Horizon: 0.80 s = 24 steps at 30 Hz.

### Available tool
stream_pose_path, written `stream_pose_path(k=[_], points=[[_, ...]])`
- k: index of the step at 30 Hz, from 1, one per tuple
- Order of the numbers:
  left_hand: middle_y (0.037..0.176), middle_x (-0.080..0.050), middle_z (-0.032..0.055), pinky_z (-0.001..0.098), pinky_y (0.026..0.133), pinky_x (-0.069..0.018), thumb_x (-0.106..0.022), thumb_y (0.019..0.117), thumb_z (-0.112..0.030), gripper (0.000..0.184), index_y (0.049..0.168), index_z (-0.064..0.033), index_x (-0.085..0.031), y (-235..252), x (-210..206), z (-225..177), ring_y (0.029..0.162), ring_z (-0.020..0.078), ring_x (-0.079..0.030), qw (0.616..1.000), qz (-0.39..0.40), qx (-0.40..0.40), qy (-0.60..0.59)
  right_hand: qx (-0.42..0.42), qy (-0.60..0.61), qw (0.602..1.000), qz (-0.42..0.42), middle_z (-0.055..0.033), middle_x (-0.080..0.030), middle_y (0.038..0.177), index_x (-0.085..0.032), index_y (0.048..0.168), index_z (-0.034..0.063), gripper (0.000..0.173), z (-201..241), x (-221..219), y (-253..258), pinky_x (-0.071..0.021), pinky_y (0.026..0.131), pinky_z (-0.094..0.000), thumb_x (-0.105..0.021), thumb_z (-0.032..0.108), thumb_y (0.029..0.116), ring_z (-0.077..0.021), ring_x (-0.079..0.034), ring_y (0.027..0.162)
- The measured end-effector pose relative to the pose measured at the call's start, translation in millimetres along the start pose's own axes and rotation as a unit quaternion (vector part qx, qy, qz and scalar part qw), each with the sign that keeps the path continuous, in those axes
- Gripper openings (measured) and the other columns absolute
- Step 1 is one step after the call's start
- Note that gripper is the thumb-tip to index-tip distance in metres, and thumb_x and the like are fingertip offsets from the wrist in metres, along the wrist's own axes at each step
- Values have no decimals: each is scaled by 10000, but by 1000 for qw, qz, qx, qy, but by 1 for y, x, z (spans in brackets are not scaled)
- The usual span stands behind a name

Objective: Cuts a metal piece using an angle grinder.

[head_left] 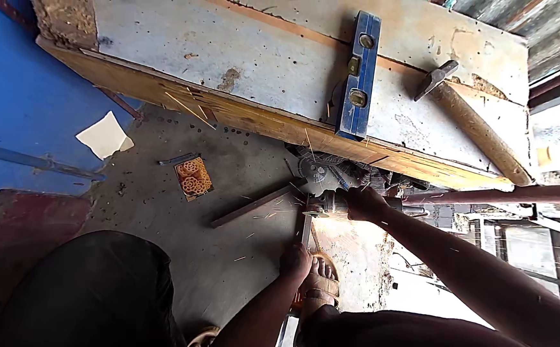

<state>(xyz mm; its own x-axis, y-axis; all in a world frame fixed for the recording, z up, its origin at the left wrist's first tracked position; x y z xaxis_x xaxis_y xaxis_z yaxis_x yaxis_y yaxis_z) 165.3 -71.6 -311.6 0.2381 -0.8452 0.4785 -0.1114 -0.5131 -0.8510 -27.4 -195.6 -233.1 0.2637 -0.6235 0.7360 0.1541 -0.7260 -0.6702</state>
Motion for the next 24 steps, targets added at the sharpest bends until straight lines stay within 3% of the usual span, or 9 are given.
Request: stream_pose_path(k=[4,9,11,16,21,24], points=[[1370,-626,182,489,1031,-516,-440,1058,-401,538,1390,4,-561,0,0,-2,1283,306,-612,1000,2,-10,3,0,-6,1000,10,-153,-696,969,-575,1292,162,611,10,12,0,-548,755,-564,-823,227,737,-369,-697,907],[1412,-597,200,502,1069,-485,-437,1062,-387,549,1409,26,-540,2,-3,-2,1321,315,-584,1000,12,-4,-5,3,19,1000,9,-148,-701,981,-587,1309,174,601,9,12,0,-545,765,-579,-816,250,759,-366,-696,927],[1371,-629,183,496,1047,-508,-441,1055,-387,522,1367,9,-581,0,-1,-2,1295,304,-607,1000,3,-10,-1,-2,14,1000,6,-141,-704,984,-597,1340,174,641,9,9,2,-551,756,-571,-815,266,745,-356,-697,916],[1365,-636,164,484,1029,-524,-467,1037,-371,521,1416,-23,-552,1,0,-1,1274,290,-623,1000,-17,-13,-9,-6,6,1000,-1,-145,-699,984,-594,1279,166,597,13,10,0,-547,784,-567,-826,274,740,-352,-695,935],[1412,-600,181,499,1047,-510,-461,1042,-377,547,1443,-11,-526,3,-2,-1,1308,310,-594,1000,-6,-13,-1,-6,7,1000,8,-147,-701,999,-584,1315,159,630,14,11,0,-550,764,-572,-826,274,745,-365,-695,936],[1381,-626,172,497,1037,-517,-462,1046,-374,512,1392,-12,-572,3,-2,-2,1289,298,-612,1000,-3,-12,-7,-1,3,1000,16,-152,-692,982,-568,1307,151,630,17,12,0,-548,759,-572,-812,232,732,-369,-693,927]])
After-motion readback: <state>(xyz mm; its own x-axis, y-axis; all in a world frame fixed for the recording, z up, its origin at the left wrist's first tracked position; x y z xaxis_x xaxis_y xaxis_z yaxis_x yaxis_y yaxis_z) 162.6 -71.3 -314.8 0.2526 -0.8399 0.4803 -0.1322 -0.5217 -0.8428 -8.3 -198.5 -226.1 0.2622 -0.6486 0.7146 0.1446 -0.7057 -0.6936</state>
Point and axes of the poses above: each hand's wrist, its own y-axis towards the middle knuckle, its own x-axis out of the back of the hand, z = x × y, the point moved 5 cm from there along y, towards the middle knuckle
